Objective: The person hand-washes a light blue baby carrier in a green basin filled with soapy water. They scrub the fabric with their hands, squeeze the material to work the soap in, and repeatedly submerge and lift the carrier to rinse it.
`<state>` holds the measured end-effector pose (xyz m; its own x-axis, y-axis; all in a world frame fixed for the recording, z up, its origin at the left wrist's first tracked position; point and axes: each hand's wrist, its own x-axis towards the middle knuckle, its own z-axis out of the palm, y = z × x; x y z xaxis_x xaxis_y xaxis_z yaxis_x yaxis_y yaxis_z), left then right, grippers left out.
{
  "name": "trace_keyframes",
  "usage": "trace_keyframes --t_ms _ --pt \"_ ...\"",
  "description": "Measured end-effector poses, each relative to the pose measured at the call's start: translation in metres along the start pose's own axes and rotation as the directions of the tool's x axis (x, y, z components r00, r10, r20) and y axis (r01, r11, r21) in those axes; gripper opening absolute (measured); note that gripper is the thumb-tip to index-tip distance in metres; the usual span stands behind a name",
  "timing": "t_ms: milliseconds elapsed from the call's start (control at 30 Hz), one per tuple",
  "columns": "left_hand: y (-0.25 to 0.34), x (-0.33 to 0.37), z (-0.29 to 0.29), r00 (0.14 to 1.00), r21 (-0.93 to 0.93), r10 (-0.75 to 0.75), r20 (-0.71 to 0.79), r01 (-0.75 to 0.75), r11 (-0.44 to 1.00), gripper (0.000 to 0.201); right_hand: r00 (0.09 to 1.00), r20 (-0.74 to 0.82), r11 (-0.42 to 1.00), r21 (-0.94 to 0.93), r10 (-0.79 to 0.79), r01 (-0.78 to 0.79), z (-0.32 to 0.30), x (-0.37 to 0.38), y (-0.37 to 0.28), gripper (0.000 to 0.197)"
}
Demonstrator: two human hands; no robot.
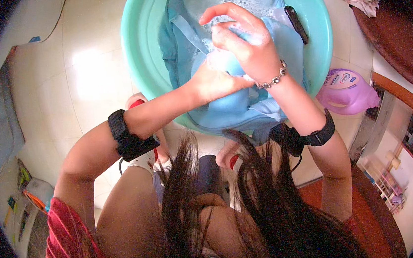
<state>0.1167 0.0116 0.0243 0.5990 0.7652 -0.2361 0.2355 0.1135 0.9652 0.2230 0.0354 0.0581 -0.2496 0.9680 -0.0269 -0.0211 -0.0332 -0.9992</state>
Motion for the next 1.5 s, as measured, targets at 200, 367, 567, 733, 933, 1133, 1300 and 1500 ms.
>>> trace_keyframes --t_ms 200,367,567,733,933,1133,1300,1500 --pt "-0.005 0.005 -0.001 1.000 -0.041 0.024 -0.010 -0.024 0.999 0.056 0.994 0.032 0.994 0.024 0.107 -0.107 0.000 0.004 0.008 0.013" --pt "-0.004 0.005 -0.004 0.999 -0.067 0.036 0.006 -0.036 0.997 0.048 0.995 0.054 0.989 0.112 0.090 -0.095 0.000 0.009 0.015 0.012" --pt "0.002 0.010 -0.025 0.998 -0.222 -0.050 0.036 0.056 0.974 0.044 0.987 0.087 0.983 0.118 0.134 -0.144 -0.024 0.002 0.007 0.061" --pt "0.028 0.012 -0.036 0.990 -0.481 -0.080 -0.113 0.016 0.876 0.028 0.941 0.210 0.959 0.042 0.267 -0.281 -0.030 -0.029 0.027 0.078" --pt "0.030 0.021 -0.042 0.986 -0.119 0.153 -0.070 -0.160 0.980 0.026 0.884 0.338 0.946 -0.082 0.322 -0.314 -0.013 -0.024 0.025 0.047" --pt "0.027 0.020 -0.036 0.998 -0.507 -0.060 0.024 0.064 0.859 0.036 0.840 0.283 0.860 0.085 0.464 -0.504 0.003 -0.023 0.042 0.024" --pt "0.020 0.018 -0.046 0.961 -0.548 -0.255 0.106 0.270 0.792 0.030 0.802 0.306 0.837 0.029 0.512 -0.546 0.013 -0.018 0.038 0.009" --pt "0.016 0.022 -0.048 0.989 -0.541 -0.113 0.098 0.148 0.828 0.026 0.830 0.305 0.864 0.043 0.466 -0.501 0.021 -0.013 0.049 0.009"
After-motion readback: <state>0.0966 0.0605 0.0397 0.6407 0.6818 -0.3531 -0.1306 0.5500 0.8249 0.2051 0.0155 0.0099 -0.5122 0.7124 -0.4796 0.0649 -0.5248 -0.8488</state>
